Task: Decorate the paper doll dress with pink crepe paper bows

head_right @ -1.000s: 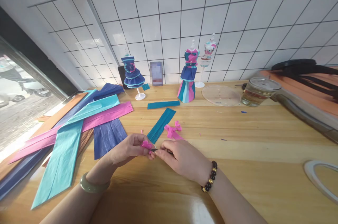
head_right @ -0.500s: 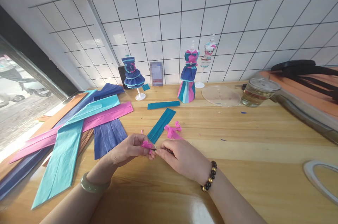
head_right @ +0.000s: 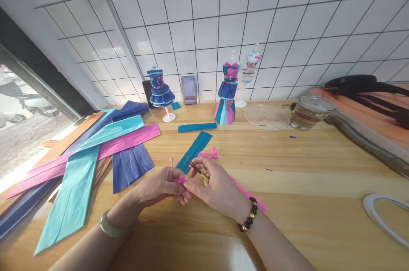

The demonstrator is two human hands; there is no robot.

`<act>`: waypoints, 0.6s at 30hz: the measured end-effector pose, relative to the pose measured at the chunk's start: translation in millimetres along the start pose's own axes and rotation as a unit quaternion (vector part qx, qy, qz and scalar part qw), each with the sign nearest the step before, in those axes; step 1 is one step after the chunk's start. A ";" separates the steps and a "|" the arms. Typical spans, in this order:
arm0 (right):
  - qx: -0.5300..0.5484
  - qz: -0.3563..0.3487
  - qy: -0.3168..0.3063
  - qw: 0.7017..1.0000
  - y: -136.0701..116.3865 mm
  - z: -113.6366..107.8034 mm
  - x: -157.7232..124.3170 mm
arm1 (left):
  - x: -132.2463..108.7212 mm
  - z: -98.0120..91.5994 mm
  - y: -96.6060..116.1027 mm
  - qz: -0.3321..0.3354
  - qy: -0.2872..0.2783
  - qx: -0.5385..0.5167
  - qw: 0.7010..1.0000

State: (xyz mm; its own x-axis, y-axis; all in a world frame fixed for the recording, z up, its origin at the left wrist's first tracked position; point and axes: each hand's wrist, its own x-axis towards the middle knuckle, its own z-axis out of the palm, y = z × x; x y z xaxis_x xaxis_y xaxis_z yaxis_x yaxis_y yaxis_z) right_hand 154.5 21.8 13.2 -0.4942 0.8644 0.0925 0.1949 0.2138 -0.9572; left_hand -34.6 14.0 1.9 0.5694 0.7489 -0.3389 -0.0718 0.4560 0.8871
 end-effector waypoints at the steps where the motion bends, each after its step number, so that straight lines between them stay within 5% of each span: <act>1: 0.003 0.008 -0.010 1.000 0.9 3.0 -0.2 | 0.1 1.5 0.2 -0.007 -0.006 0.013 1.000; 6: 0.030 0.045 -0.048 0.997 1.8 11.5 -1.6 | 0.4 4.4 -0.4 -0.019 -0.021 0.047 0.999; 18: 0.073 0.041 0.002 0.996 6.4 15.8 0.5 | -1.2 4.0 0.4 -0.004 -0.018 0.056 0.998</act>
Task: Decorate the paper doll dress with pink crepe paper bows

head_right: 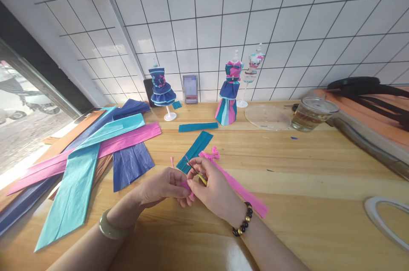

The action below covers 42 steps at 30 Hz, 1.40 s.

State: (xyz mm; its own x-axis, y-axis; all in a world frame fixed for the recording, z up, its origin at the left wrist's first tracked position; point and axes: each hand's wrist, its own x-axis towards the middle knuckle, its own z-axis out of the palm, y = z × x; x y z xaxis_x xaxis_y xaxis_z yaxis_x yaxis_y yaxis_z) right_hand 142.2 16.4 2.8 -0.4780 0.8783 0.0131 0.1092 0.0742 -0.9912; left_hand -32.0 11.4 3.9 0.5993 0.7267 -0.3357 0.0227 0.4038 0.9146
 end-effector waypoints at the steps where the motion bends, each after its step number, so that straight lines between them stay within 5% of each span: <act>1: 0.001 0.000 0.015 1.000 -0.2 -0.7 1.2 | 0.1 -0.3 -0.3 0.004 0.003 -0.001 1.000; 10: 0.120 0.104 0.087 0.983 -4.8 -8.8 6.9 | 1.6 1.9 0.5 0.032 0.043 -0.035 0.998; 16: 0.077 0.048 0.148 0.985 -4.1 -3.8 7.9 | 7.2 6.3 -1.9 0.069 0.108 -0.042 0.991; 21: 0.049 0.010 0.139 0.989 -2.3 -0.4 8.1 | 13.0 6.4 -9.6 0.085 0.140 -0.033 0.986; 29: 0.154 0.098 0.098 0.978 -5.7 -3.1 6.7 | 9.4 1.9 -5.7 0.065 0.142 -0.025 0.987; 42: 0.063 0.059 0.122 0.989 0.8 -1.0 6.0 | 8.5 4.0 -5.3 0.070 0.138 -0.022 0.988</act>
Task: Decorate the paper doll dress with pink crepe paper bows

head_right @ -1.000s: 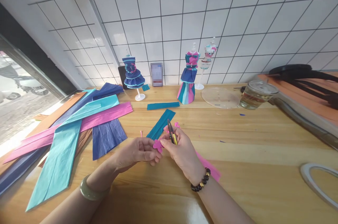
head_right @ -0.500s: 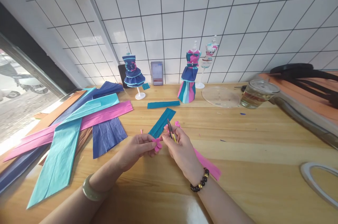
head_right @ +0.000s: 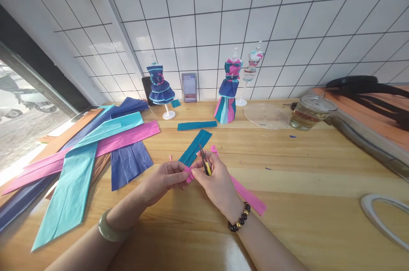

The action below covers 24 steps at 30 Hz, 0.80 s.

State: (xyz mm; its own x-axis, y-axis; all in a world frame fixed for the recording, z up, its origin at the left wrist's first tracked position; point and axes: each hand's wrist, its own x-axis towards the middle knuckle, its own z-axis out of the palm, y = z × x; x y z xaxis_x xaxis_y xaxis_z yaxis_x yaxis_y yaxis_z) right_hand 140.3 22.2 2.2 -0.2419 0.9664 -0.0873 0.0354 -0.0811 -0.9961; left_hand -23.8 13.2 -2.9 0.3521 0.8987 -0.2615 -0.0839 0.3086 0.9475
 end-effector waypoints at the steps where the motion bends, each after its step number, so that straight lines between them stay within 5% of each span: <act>1: 0.001 -0.007 0.007 1.000 0.5 0.0 0.3 | 0.3 0.6 -0.7 0.004 0.000 -0.008 1.000; 16: -0.015 -0.012 0.004 1.000 1.3 1.5 -0.3 | 0.9 -2.2 0.0 0.005 0.007 -0.005 1.000; 24: 0.044 -0.015 0.059 0.997 2.3 3.4 0.9 | 1.9 3.5 1.0 0.037 0.011 -0.039 0.998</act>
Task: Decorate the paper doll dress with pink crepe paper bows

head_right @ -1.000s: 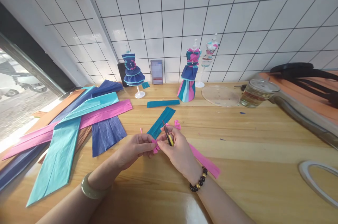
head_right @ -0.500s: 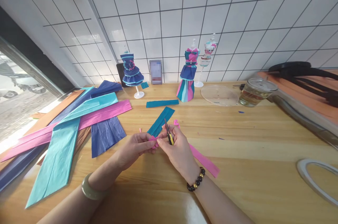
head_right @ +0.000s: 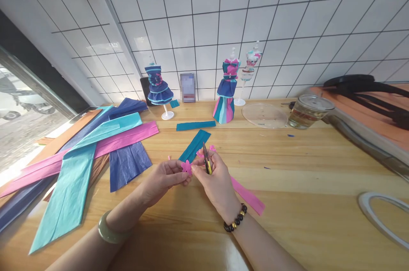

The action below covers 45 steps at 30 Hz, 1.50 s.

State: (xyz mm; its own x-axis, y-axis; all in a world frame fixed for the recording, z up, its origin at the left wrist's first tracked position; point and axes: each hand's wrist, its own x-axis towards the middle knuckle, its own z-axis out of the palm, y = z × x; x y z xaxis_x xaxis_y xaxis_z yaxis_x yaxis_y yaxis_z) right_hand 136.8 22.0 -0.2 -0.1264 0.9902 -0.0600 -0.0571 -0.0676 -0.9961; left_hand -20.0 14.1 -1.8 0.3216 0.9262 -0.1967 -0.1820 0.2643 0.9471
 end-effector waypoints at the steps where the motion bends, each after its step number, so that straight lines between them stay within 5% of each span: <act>1: -0.002 -0.005 0.006 1.000 0.1 0.4 -0.2 | 0.4 0.8 -0.2 0.003 0.006 -0.003 1.000; 12: -0.043 -0.046 0.040 0.997 -2.3 5.3 -1.7 | 2.3 2.8 -2.4 0.014 0.073 0.000 0.997; 19: -0.074 -0.017 -0.066 0.995 -5.8 -5.0 -1.5 | 0.9 -6.2 0.9 0.020 0.073 0.021 0.997; 28: -0.220 -0.056 -0.217 0.949 -13.2 -19.2 2.1 | -1.6 -15.5 7.4 0.036 0.029 0.037 0.998; 45: -0.242 -0.069 -0.224 0.942 -14.0 -17.9 -2.3 | -3.1 -15.3 10.9 0.048 -0.003 0.018 0.999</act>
State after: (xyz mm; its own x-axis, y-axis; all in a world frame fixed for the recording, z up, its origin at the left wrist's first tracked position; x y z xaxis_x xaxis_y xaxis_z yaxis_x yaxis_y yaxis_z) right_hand 155.6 22.8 12.7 -0.5616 0.8274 -0.0021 0.3400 0.2284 -0.9123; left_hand -37.2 18.2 5.3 0.3101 0.9452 -0.1022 -0.1789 0.1636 0.9702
